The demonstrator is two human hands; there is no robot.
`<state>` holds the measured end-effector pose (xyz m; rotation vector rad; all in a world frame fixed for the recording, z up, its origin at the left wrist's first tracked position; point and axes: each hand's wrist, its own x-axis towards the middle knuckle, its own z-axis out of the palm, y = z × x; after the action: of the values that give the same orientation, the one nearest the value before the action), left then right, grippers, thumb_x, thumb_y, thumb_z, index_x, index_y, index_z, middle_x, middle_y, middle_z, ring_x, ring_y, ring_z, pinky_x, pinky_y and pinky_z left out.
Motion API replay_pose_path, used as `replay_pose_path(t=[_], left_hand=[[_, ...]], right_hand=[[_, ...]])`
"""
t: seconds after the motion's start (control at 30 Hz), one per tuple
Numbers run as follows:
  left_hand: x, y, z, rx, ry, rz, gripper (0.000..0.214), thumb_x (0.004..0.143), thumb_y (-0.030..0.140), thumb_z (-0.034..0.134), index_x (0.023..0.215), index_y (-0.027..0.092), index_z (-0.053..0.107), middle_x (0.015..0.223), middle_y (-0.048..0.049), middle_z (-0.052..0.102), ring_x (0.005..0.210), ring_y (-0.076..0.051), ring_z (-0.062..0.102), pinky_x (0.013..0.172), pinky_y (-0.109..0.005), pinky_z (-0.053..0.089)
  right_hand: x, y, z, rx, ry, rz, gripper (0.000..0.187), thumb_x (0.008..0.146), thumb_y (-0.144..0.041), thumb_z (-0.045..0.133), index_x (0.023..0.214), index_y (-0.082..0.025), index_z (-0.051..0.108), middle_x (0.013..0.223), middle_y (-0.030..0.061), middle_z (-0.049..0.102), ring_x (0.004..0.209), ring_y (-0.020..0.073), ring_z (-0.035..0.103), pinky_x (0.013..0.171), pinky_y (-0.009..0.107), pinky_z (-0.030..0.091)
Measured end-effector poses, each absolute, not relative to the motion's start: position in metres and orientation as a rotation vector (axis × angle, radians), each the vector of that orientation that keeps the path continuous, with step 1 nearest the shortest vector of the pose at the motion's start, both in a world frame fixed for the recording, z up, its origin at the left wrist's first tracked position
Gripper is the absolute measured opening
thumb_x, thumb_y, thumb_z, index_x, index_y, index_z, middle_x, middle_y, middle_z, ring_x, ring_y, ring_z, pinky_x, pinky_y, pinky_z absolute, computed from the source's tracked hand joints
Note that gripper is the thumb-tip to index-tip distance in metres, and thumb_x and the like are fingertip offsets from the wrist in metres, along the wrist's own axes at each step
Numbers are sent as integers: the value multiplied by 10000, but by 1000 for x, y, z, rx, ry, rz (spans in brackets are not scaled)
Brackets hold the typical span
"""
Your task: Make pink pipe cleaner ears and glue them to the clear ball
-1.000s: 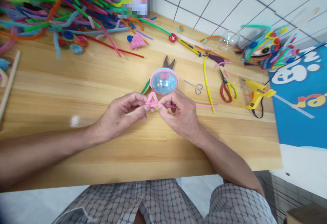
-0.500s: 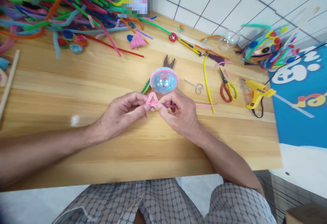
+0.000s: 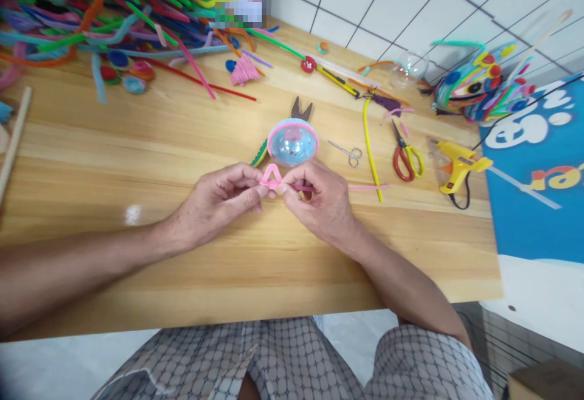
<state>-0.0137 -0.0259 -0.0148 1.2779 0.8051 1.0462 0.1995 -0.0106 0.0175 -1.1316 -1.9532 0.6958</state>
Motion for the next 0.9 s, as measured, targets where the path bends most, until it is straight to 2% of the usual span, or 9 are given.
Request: replay_pose_path(t=[0.37,0.5,0.67,0.9], left_hand=[[-14,-24,-14,1241,764,1055,164,1013,319,755,1008,159,720,888,-19,717,724,-109,632,680,-233,558],[-14,-24,-13,1216,760,1039,196,1007,345,770,1004,155,723,877,-16,701,724,-108,616,675,-231,558],[-14,-24,-13,1202,757,1032,214,996,367,788,1003,162,726,903,-22,713,759,-120,625,686,-239,564],[-16,-22,-8,1215,747,1029,219,1017,377,772,990,164,729,831,-1,699,689,-102,611,666,-222,558]], right_hand=[[199,-9,17,-1184,-1824,964,107,911,-231,770,877,-238,670,699,-48,633,571,96,536,519,243,398],[201,-8,20,-1177,-1840,999,110,929,-231,751,851,-233,674,723,-35,661,618,110,573,566,257,438],[201,-8,20,-1180,-1834,1007,129,919,-207,745,816,-225,669,719,-35,652,606,104,525,565,256,418],[201,-9,22,-1197,-1838,1018,138,919,-235,748,806,-222,669,717,-29,651,605,108,523,563,259,418]])
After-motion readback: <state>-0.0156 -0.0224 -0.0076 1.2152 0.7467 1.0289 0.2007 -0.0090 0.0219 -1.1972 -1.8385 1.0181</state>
